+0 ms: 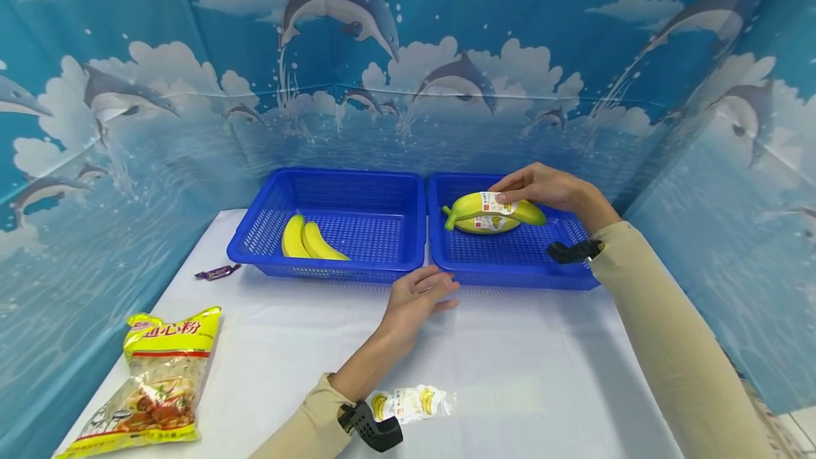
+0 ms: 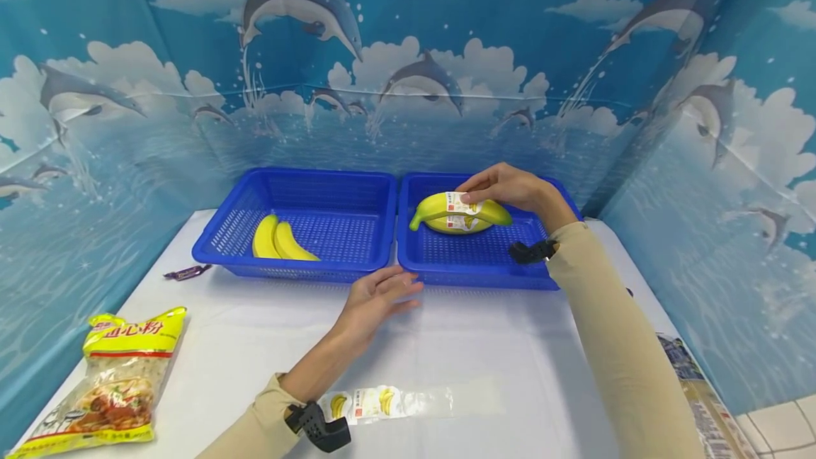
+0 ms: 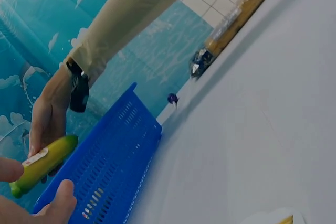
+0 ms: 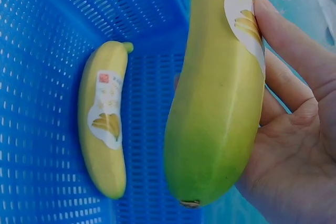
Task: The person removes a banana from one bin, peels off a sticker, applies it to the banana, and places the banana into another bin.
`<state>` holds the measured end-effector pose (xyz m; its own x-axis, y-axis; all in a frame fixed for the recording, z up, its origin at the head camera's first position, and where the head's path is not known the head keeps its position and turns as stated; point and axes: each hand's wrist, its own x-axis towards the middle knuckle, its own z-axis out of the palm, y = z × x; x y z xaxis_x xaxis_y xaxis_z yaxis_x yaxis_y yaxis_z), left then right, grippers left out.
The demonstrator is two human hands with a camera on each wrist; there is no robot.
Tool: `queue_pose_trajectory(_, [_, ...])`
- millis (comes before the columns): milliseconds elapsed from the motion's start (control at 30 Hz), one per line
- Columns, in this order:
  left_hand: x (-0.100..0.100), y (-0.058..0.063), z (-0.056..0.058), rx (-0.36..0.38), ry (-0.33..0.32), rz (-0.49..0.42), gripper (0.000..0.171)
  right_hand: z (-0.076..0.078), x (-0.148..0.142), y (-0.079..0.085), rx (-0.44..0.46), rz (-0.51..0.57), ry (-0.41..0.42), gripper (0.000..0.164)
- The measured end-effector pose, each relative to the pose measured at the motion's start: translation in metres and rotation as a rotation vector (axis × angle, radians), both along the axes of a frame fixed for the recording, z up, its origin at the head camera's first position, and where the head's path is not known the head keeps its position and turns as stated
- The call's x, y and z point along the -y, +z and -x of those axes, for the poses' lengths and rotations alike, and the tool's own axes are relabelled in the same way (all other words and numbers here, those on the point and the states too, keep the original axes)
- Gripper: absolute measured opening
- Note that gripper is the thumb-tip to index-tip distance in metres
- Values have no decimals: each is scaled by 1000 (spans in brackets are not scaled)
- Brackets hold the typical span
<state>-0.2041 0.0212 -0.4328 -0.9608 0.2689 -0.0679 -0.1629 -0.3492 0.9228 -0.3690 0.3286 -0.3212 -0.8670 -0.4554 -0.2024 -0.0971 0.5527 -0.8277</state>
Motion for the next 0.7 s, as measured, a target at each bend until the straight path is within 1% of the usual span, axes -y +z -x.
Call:
queue_pose_trajectory(133, [-5,2,-2,24,21,-60,53,8,-2,-10,54,16,-45,46])
queue_pose_trajectory(300, [-8,3,-3,65,62,-127,54,15,-5,-23,100,7,-59,48])
queue_pose_trajectory(400, [-8,2,-2,83,70,-135,55,19,-5,-31,104,-17,-53,48])
queue_pose_trajectory(500, [-8,2,-2,96,61,-138,56,22,-5,-37,109,-38,-63,47])
queue_pose_trajectory(700, [-8,3,-2,92,50,-141,54,24,-7,-45,100,-85,-83,49])
